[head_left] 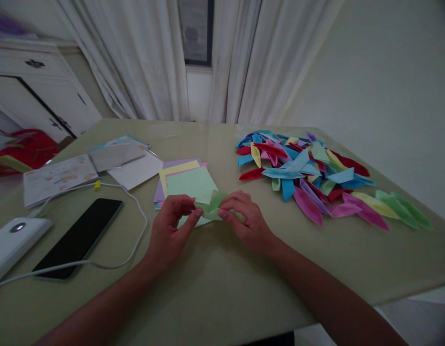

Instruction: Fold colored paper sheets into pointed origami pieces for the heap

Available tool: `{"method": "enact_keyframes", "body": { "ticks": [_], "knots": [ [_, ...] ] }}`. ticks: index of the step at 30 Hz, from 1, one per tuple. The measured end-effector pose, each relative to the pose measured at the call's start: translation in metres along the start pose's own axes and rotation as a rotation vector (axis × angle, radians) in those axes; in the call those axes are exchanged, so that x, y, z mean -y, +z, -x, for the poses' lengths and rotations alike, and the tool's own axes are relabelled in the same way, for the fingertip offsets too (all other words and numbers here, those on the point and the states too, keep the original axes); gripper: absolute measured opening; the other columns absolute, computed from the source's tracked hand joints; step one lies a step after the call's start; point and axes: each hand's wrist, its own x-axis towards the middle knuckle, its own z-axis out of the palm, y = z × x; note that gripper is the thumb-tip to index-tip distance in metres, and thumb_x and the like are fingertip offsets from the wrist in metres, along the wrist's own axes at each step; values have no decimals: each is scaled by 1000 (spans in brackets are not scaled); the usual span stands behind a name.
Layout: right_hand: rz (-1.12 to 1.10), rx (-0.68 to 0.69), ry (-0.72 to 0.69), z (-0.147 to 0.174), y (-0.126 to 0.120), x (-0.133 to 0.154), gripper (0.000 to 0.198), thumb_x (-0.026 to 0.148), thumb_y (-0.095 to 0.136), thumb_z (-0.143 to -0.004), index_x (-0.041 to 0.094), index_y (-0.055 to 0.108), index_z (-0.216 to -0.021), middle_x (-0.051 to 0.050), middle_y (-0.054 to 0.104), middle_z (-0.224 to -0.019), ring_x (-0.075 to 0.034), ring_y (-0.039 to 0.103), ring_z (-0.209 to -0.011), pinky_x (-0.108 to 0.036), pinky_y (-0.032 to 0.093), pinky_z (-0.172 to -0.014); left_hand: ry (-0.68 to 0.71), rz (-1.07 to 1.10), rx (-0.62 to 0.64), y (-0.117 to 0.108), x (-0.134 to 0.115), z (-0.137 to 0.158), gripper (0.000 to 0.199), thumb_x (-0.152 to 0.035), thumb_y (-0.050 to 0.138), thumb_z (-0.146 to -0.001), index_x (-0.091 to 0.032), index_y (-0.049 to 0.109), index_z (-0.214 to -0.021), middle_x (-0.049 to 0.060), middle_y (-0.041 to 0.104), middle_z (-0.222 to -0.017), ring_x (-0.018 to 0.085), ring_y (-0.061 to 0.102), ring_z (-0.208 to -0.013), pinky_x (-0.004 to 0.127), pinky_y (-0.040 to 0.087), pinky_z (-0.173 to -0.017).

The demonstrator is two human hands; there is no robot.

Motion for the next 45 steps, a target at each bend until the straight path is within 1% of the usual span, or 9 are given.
{"method": "enact_keyframes", "body": {
  "ticks": [4, 8, 12, 18, 22, 28, 33, 39, 45],
  "knots": [
    [-9, 17, 26, 0, 0, 0, 20, 35, 60, -106, 23, 71, -94, -5, 72, -95, -22, 65, -95, -41, 44, -91, -36, 81, 45, 4, -5, -1, 25, -27, 77, -90, -23, 60, -108, -1, 70, -86, 14, 70, -78, 25, 58, -70],
    [4, 21, 49, -1, 2, -1, 21, 36, 61, -106, 22, 70, -92, -4, 72, -94, -22, 64, -95, -41, 42, -90, -21, 54, 8, 3, -5, -1, 23, -26, 74, -92, -24, 62, -111, -4, 64, -79, 12, 65, -69, 22, 53, -62],
    [13, 41, 70, -1, 3, -1, 20, 33, 61, -105, 21, 69, -92, -4, 71, -93, -21, 64, -93, -39, 42, -88, 26, -73, 25, 0, -5, 0, 11, -27, 70, -95, -23, 70, -106, -2, 63, -80, 12, 62, -69, 23, 55, -65],
    [5, 43, 97, -2, 1, -4, 24, 38, 59, -106, 22, 69, -91, -4, 72, -94, -21, 64, -93, -39, 44, -89, 18, -83, -23, 0, -11, -3, 20, -34, 70, -97, -21, 77, -110, 4, 73, -99, 15, 70, -79, 28, 62, -72],
    [-3, 67, 83, -3, 1, -3, 24, 37, 59, -106, 22, 69, -91, -4, 72, -93, -21, 64, -92, -38, 43, -88, 14, -48, -78, 1, -10, -3, 23, -32, 73, -95, -22, 79, -115, 4, 74, -105, 14, 73, -81, 29, 64, -76],
    [-2, 78, 95, -3, 2, -1, 23, 32, 60, -106, 21, 67, -87, -2, 71, -89, -19, 63, -89, -37, 41, -87, 4, -69, -120, 0, -5, 0, 23, -30, 83, -87, -22, 80, -108, 2, 74, -94, 12, 69, -75, 23, 61, -67],
    [32, 99, 76, -3, 2, -1, 19, 29, 63, -104, 21, 68, -87, -2, 71, -88, -19, 64, -88, -37, 40, -86, -10, -40, -150, 0, -7, 0, 22, -28, 84, -85, -22, 79, -106, 1, 72, -94, 12, 69, -77, 23, 62, -69],
    [76, 22, -11, 1, 5, -4, 7, 27, 71, -99, 22, 70, -95, -4, 73, -96, -22, 66, -95, -40, 40, -92, 64, -54, -97, 0, -5, -1, 25, -23, 80, -89, -23, 76, -114, 2, 69, -105, 11, 68, -86, 24, 64, -81],
    [70, 45, -53, 1, 4, -2, 4, 23, 71, -100, 21, 71, -97, -3, 73, -96, -21, 65, -96, -39, 39, -92, 126, -102, 19, -1, 1, -1, 32, -20, 76, -92, -25, 73, -124, 1, 69, -105, 10, 69, -87, 23, 63, -83]
  ]
}}
